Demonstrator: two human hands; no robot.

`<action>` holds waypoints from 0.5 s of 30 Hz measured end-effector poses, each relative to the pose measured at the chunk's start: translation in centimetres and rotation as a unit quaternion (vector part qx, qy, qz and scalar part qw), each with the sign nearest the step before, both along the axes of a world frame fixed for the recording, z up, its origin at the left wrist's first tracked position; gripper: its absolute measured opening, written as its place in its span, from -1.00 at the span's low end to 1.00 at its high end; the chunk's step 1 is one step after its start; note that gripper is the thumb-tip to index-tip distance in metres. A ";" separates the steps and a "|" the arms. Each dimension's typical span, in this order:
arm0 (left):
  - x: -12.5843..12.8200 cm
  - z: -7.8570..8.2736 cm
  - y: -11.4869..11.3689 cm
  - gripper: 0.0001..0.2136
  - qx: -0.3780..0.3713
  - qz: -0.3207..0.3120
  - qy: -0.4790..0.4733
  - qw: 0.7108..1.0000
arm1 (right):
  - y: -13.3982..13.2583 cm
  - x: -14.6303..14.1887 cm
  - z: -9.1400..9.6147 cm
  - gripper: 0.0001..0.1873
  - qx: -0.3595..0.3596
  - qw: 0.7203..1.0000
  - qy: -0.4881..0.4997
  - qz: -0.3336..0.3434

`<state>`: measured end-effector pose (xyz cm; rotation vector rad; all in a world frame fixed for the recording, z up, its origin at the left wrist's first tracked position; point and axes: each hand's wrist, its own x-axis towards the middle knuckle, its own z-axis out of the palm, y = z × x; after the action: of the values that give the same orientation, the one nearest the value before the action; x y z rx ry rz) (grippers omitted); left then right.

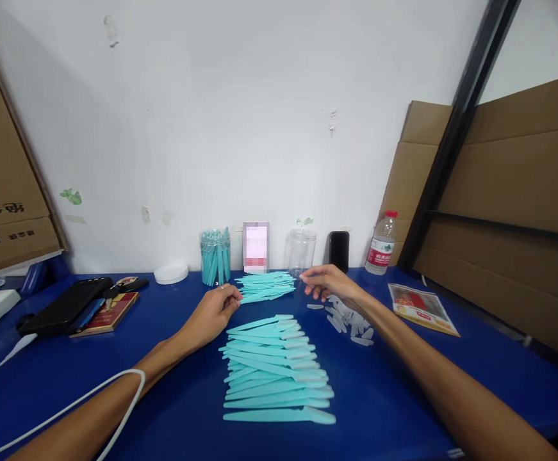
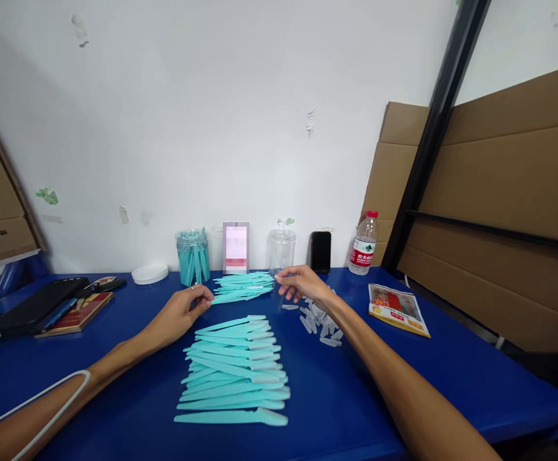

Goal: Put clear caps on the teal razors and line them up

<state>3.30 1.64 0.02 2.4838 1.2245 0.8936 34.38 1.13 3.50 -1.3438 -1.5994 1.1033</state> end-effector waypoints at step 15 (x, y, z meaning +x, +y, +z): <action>0.0 -0.4 0.0 -0.86 -0.008 -0.004 -0.031 0.999 | -0.6 -2.8 -0.9 -0.83 -0.011 0.980 0.195 -0.024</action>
<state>3.34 1.67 -0.35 2.4277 1.1964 0.9463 31.61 0.50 2.64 -1.0918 -1.2637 1.2682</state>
